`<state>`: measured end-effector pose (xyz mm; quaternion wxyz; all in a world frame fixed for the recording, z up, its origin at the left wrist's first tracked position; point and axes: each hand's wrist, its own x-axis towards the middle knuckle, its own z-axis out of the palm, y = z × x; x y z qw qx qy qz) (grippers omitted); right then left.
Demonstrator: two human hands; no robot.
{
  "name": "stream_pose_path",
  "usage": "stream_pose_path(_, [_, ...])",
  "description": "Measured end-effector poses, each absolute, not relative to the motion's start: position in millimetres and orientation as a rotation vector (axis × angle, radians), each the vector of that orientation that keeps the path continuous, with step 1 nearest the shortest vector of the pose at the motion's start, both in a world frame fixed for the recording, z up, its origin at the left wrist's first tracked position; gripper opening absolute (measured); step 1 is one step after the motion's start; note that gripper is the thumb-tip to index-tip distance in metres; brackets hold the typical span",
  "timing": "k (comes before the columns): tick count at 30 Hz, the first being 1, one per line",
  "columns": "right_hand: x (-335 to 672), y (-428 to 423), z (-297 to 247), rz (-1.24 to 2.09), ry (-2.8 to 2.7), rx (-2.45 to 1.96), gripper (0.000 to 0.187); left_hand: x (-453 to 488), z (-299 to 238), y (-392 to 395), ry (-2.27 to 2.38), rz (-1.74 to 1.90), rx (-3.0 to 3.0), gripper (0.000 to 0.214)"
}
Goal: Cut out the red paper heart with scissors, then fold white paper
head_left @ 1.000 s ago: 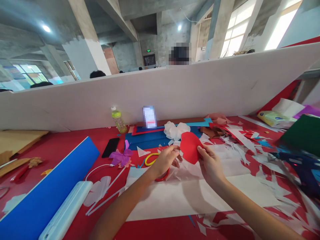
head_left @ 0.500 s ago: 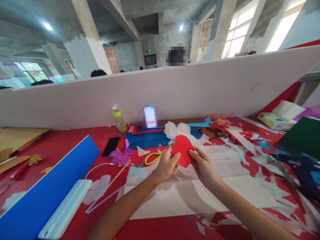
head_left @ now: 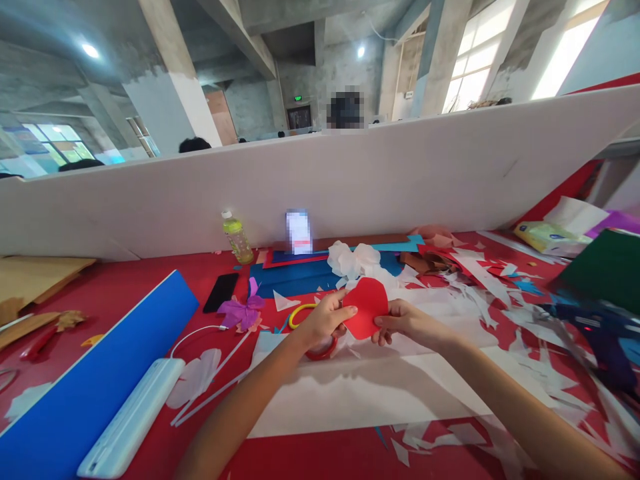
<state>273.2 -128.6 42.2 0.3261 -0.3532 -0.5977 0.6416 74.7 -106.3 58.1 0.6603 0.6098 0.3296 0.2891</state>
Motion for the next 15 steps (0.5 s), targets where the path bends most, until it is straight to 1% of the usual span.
stream_pose_path(6, [268, -127, 40, 1.491, -1.469, -1.016, 0.027, 75, 44, -100, 0.802, 0.726, 1.292, 0.065])
stream_pose_path(7, [267, -127, 40, 1.451, -1.449, -1.035, 0.028, 76, 41, -100, 0.809, 0.717, 1.276, 0.061])
stream_pose_path(10, [264, -127, 42, 1.379, -1.400, -1.082, 0.031, 80, 32, -101, 0.786, 0.698, 1.324, 0.035])
stream_pose_path(11, [263, -127, 43, 1.367, -1.387, -1.092, 0.032, 81, 30, -102, 0.765, 0.711, 1.349, 0.030])
stream_pose_path(15, [261, -127, 42, 1.309, -1.346, -1.114, 0.033, 84, 30, -102, 0.713, 0.791, 1.352, 0.028])
